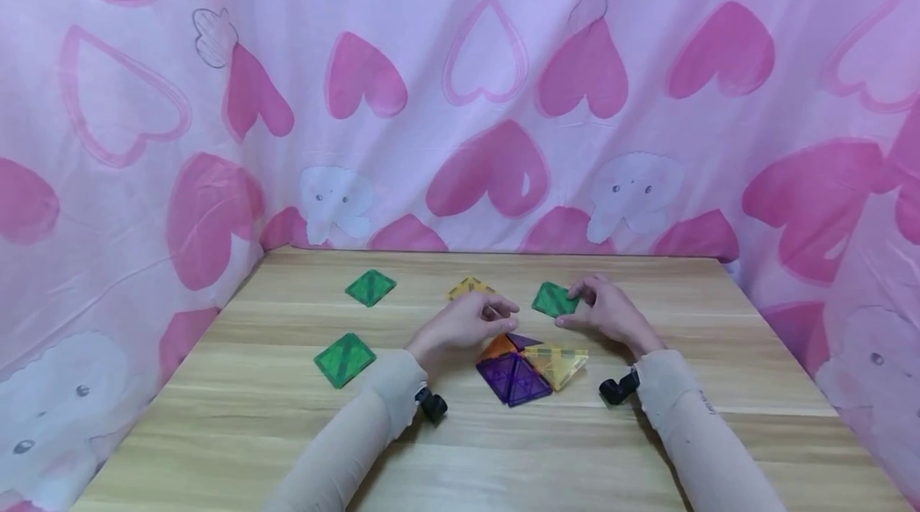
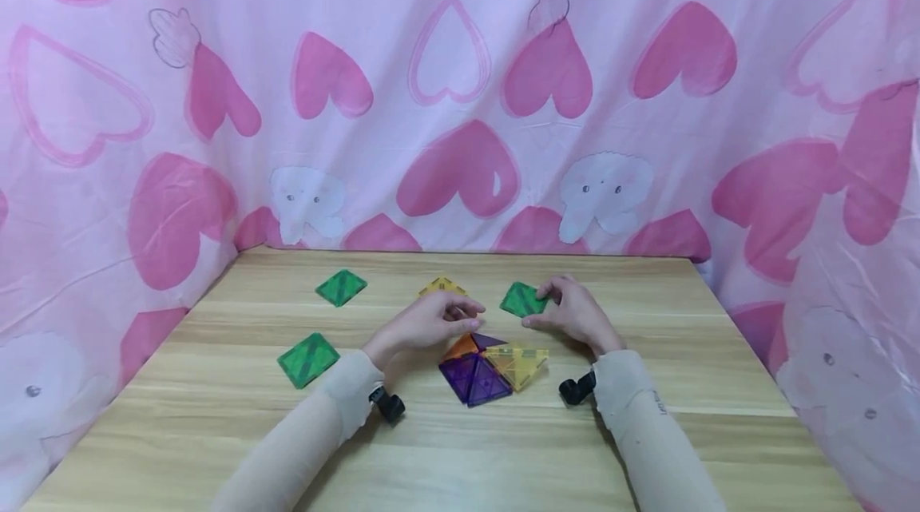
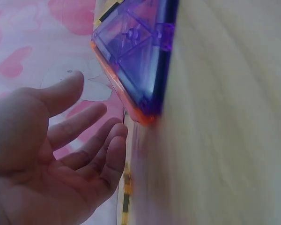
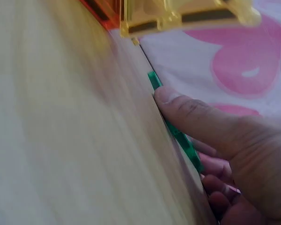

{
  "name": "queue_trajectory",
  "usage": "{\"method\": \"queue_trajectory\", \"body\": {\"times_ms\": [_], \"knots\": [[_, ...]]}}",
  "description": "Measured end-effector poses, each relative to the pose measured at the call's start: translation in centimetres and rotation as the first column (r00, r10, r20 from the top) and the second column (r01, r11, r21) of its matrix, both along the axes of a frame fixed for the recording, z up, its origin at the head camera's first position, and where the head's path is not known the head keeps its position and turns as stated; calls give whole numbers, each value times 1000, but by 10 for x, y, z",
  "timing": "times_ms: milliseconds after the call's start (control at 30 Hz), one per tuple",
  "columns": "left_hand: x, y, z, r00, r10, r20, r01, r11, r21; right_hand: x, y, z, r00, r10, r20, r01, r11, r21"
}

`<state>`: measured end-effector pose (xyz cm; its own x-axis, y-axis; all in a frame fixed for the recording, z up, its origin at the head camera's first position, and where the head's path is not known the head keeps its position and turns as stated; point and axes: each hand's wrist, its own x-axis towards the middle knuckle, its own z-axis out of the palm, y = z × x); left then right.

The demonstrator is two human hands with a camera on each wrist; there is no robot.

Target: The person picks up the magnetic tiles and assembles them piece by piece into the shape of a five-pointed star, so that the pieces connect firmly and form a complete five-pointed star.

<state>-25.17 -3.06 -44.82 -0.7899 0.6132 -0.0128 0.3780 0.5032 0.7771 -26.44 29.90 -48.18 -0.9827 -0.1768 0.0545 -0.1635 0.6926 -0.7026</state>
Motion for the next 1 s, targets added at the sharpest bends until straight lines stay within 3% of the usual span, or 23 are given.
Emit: {"method": "queue_trajectory", "body": {"times_ms": [167, 400, 500, 633, 800, 867, 1000], "knots": [[-9, 16, -2, 997, 54, 48, -56, 997, 50, 2, 9, 0, 995, 101, -6, -101, 994, -30], [-19, 31, -3, 986, 130, 103, -133, 991, 18, 2, 9, 0, 980, 197, -17, -198, 979, -55], [-20, 37, -3, 977, 163, 134, -166, 986, 11, 2, 6, -2, 976, 214, -24, -215, 975, -58], [-21, 42, -4, 956, 198, 217, -210, 977, 33, 2, 3, -3, 989, 149, 6, -149, 987, -64], [-24, 43, -4, 968, 215, 128, -218, 976, 9, 3, 1, -3, 997, 73, -2, -74, 996, -42], [-25, 43, -5, 972, 219, 84, -220, 976, 1, 4, 0, -3, 997, 76, -12, -77, 996, -42], [-25, 44, -8, 967, 248, 66, -248, 969, 6, 4, -3, -3, 995, 96, -32, -97, 994, -44]]}}
